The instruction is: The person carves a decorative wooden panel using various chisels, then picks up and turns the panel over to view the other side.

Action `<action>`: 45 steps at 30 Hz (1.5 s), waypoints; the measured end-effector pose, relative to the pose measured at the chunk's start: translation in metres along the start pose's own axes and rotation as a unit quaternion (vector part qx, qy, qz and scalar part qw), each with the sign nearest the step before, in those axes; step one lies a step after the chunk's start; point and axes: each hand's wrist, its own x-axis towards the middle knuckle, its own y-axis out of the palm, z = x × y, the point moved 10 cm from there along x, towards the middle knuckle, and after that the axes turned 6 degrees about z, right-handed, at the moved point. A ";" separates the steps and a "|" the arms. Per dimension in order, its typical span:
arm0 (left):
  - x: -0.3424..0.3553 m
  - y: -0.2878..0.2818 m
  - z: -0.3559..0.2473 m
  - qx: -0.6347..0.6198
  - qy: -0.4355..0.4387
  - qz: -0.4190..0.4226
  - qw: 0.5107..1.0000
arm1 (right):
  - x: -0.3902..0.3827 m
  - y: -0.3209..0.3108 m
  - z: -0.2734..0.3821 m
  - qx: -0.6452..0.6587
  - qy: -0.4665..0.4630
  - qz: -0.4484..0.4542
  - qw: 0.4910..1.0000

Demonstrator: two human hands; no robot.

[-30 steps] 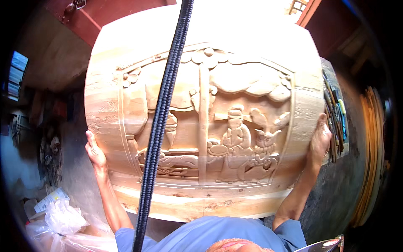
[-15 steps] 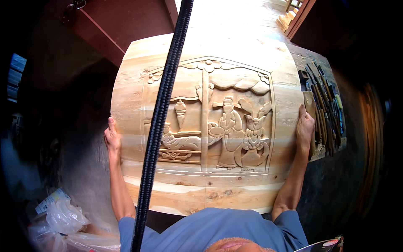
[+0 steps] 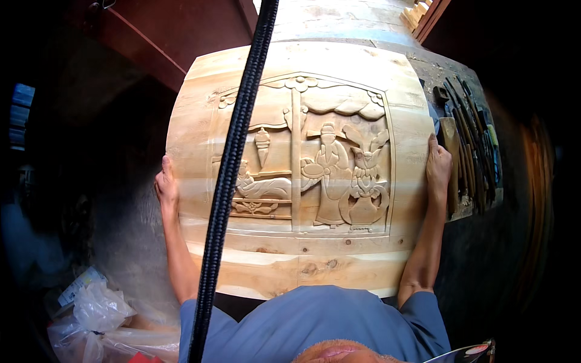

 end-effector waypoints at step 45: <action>-0.001 0.010 -0.009 -0.113 -0.016 0.068 0.991 | 0.023 0.009 -0.022 -0.050 -0.001 0.024 0.998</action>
